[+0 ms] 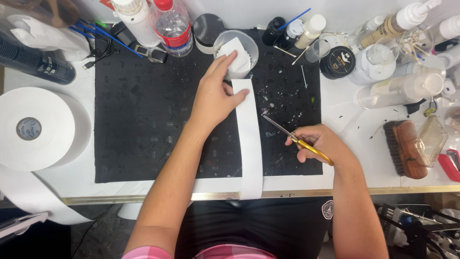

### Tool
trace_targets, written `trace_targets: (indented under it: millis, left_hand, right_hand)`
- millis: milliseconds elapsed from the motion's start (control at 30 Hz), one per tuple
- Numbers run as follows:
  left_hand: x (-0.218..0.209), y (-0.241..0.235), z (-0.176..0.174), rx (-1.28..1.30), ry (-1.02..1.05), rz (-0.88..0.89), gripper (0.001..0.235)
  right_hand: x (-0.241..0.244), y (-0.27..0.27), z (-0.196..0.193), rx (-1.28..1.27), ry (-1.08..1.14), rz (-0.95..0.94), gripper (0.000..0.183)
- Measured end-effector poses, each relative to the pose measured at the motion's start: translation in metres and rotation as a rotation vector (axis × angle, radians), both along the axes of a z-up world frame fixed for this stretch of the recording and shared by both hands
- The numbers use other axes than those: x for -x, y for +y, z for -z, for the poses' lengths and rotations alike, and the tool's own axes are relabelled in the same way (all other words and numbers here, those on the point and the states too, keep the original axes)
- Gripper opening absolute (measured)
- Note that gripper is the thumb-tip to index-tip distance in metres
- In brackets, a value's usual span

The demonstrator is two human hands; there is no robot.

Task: The person uses gold-handled scissors to cut a long white paper strip into small rectangular pieces. Each cut piece is placed into a clear plastic container on the table. The person repeats this process continuously, filling the container with the cut paper.

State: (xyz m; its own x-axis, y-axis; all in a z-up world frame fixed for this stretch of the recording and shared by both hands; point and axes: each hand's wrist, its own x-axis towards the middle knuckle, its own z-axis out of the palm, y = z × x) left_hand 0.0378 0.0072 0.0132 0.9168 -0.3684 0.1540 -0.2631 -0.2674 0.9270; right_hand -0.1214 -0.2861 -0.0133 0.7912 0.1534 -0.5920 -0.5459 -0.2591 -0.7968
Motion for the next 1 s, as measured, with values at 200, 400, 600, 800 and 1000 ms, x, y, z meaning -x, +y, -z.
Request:
trace_targets:
  millis: [200, 400, 600, 800, 1000]
  left_hand:
    - [-0.019, -0.017, -0.014, -0.425, -0.194, 0.053, 0.089]
    - [-0.011, -0.013, -0.035, -0.437, -0.19, 0.073, 0.072]
    - [-0.001, -0.02, -0.042, -0.515, -0.136, 0.085, 0.07]
    - [-0.009, -0.039, -0.046, -0.516, -0.074, 0.139, 0.083]
    - [-0.031, -0.071, -0.045, -0.904, 0.074, 0.238, 0.072]
  right_hand:
    - [0.023, -0.005, 0.024, -0.267, -0.19, 0.093, 0.061]
    - [0.042, 0.005, 0.038, -0.345, -0.553, 0.219, 0.082]
    - [0.047, 0.006, 0.047, -0.373, -0.636, 0.331, 0.077]
    - [0.046, 0.004, 0.048, -0.391, -0.621, 0.369, 0.07]
    - [0.044, 0.001, 0.047, -0.365, -0.599, 0.324, 0.065]
